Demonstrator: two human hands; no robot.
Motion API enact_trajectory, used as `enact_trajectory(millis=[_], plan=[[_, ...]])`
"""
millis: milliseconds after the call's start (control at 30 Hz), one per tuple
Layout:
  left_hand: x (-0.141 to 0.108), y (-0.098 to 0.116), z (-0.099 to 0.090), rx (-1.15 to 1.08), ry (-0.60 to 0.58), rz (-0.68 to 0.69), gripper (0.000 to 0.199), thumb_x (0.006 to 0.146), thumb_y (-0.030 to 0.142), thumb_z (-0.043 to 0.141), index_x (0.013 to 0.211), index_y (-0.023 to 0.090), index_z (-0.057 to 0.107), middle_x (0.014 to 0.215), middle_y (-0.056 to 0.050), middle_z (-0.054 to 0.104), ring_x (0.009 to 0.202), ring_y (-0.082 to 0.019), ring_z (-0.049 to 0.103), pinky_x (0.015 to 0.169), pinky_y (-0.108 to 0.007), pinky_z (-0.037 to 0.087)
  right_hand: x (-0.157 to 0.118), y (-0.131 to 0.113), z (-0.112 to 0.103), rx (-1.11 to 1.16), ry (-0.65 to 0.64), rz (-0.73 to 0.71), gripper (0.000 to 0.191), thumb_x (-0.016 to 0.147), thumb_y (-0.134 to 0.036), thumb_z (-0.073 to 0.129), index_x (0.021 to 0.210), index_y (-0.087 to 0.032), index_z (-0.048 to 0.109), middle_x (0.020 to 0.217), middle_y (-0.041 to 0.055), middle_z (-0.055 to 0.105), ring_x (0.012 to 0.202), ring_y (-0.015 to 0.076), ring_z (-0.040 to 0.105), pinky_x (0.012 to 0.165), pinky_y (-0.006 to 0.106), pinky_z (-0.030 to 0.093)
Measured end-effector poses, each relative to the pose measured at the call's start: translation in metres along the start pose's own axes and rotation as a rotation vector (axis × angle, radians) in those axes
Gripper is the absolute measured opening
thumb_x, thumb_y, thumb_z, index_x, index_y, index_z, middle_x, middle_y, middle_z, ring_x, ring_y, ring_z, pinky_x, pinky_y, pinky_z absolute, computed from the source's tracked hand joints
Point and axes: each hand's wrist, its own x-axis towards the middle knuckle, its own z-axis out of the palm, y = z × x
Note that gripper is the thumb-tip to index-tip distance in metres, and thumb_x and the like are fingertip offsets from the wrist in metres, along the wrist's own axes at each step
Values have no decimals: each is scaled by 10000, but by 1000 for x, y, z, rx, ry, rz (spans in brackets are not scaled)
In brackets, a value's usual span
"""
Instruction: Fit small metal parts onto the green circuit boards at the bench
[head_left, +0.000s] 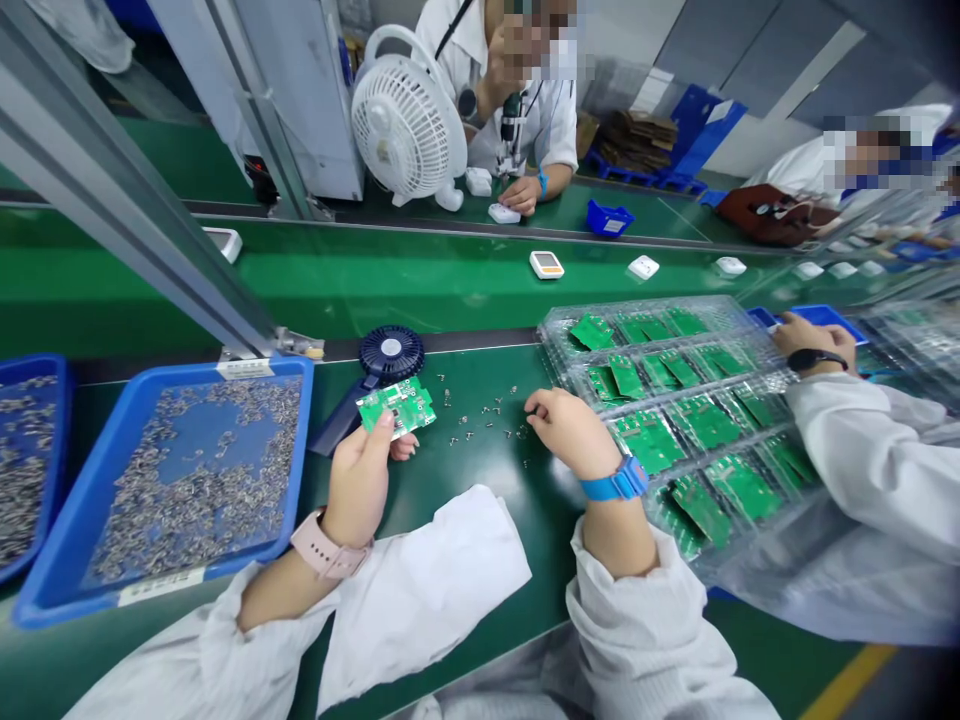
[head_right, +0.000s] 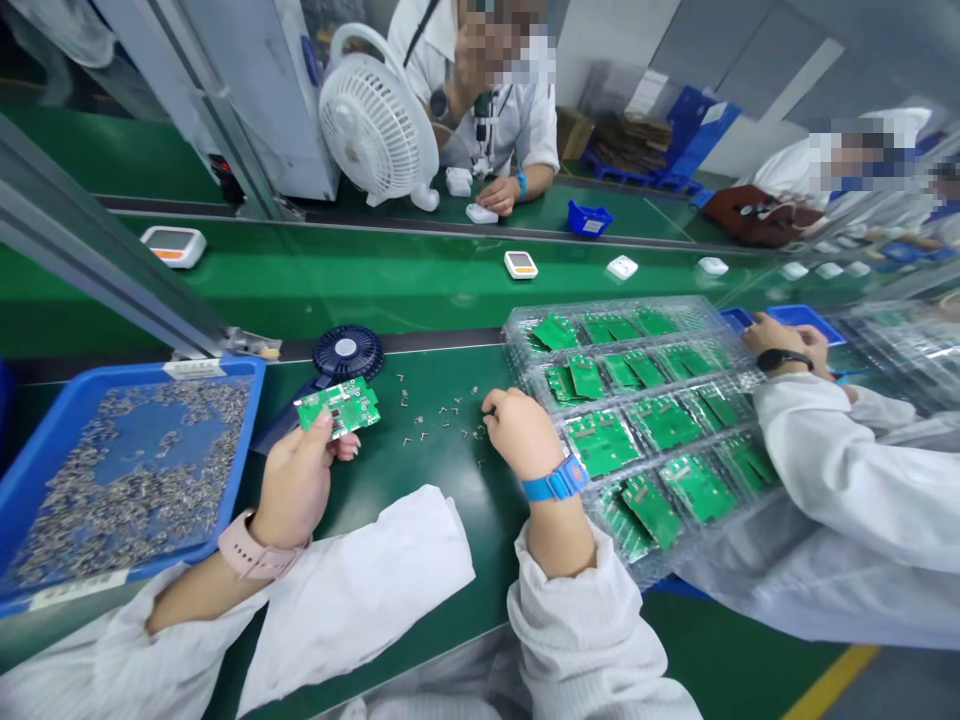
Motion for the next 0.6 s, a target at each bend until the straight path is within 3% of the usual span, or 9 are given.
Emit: enact_trajectory(millis=[100,300,600], plan=[[0,-1,0,3,-7,10,437,828,553,639,696,137,670,660,-51,670,629,-146,591,627,-261,489,-2,-1,1,-31,-12,-2,164,859,-146,579,938,-202,712,919,61,657,817,174,609,763,279,431],[0,1,0,-5,-21,8,429,837,556,623,735,143,679,684,-54,680,628,-148,595,624,-266,495,-23,-3,8,-137,11,-122,455,849,24,411,1074,-214,727,996,83,663,931,200,605,826,291,444],[0,2,1,12,-16,26,417,836,542,623,724,143,663,663,-56,681,606,-145,599,612,-263,498,-119,20,23,-211,126,-211,464,869,16,411,1169,-201,692,1132,106,648,966,236,561,864,385,490]])
